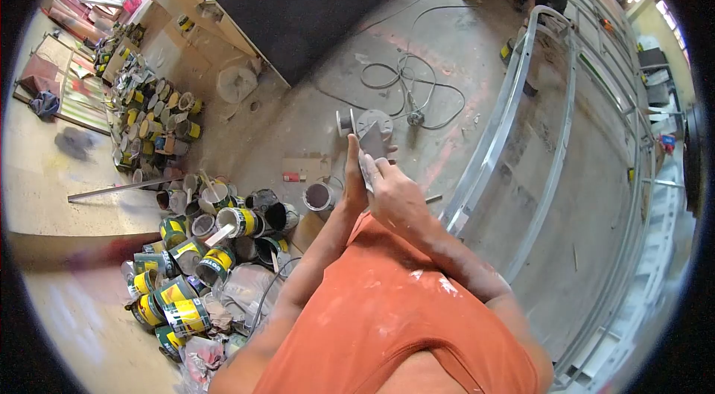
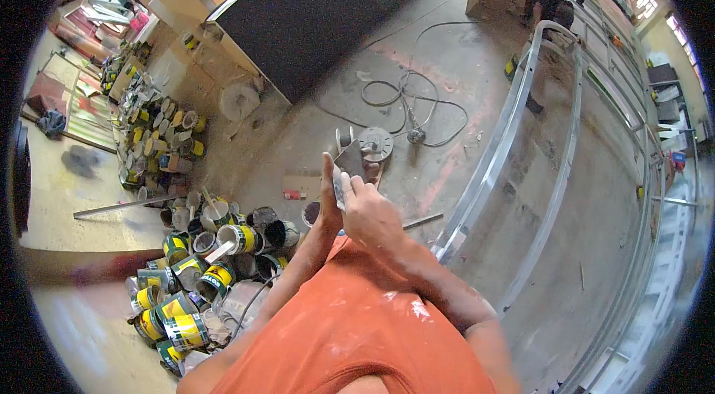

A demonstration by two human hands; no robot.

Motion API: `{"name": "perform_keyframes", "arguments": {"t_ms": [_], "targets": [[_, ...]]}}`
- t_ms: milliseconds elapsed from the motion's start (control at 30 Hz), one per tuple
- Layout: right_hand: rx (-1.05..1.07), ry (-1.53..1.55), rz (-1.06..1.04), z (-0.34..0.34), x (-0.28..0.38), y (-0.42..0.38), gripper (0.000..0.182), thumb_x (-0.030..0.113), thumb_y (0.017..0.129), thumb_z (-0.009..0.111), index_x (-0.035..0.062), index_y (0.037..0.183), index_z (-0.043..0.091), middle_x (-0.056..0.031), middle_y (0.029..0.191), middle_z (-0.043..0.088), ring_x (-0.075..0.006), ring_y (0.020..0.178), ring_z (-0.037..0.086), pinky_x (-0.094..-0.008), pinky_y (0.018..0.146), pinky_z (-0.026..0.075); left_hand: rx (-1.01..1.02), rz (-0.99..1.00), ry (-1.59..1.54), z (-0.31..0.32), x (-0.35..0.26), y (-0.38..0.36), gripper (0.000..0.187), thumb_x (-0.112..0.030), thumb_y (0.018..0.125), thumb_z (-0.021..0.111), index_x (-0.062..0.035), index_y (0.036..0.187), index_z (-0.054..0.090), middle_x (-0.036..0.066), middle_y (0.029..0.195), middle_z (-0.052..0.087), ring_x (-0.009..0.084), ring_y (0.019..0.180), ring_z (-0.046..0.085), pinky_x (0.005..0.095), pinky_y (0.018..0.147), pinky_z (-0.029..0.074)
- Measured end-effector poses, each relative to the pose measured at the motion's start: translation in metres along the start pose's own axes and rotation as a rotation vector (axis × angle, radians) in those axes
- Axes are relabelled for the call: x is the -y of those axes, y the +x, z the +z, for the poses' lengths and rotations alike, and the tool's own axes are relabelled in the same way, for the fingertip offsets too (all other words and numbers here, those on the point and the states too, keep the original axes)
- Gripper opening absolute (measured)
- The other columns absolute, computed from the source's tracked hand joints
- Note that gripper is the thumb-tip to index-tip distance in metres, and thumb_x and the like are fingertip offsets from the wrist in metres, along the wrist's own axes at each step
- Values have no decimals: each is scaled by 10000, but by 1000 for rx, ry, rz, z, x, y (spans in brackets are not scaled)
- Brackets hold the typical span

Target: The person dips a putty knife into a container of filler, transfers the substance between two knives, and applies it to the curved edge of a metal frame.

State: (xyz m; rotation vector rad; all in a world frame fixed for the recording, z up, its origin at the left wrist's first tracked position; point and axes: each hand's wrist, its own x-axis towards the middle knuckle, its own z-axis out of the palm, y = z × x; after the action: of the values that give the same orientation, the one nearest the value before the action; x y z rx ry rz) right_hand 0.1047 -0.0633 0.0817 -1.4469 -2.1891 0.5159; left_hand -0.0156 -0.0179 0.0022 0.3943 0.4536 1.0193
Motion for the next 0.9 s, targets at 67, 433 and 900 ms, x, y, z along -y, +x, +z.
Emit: {"name": "perform_keyframes", "arguments": {"t_ms": [67, 433, 900], "targets": [[-58, -3, 57, 13, -26, 11, 444, 76, 860, 512, -15, 1294, 499, -216, 992, 560, -412, 901, 605, -469, 738, 518, -91, 69, 69, 11, 17, 4, 663, -608, 972, 376, -68, 1338, 498, 77, 1229, 586, 198, 1101, 566, 353, 960, 447], [-179, 247, 416, -5, -45, 9, 359, 72, 848, 507, -36, 1189, 528, -230, 981, 557, -436, 868, 593, -494, 778, 501, -99, -27, 302, 15, 36, 7, 593, -519, 1009, 383, -37, 1336, 497, 52, 1145, 578, 161, 1038, 543, 300, 925, 429], [-260, 384, 550, -8, -79, -13, 312, 159, 908, 488, -75, 1105, 550, -297, 1021, 571, -468, 951, 588, -503, 820, 489, -136, -155, 595, 34, 52, 7, 547, -511, 1003, 403, -70, 1299, 533, 50, 1176, 600, 158, 1027, 573, 311, 853, 477]]}}
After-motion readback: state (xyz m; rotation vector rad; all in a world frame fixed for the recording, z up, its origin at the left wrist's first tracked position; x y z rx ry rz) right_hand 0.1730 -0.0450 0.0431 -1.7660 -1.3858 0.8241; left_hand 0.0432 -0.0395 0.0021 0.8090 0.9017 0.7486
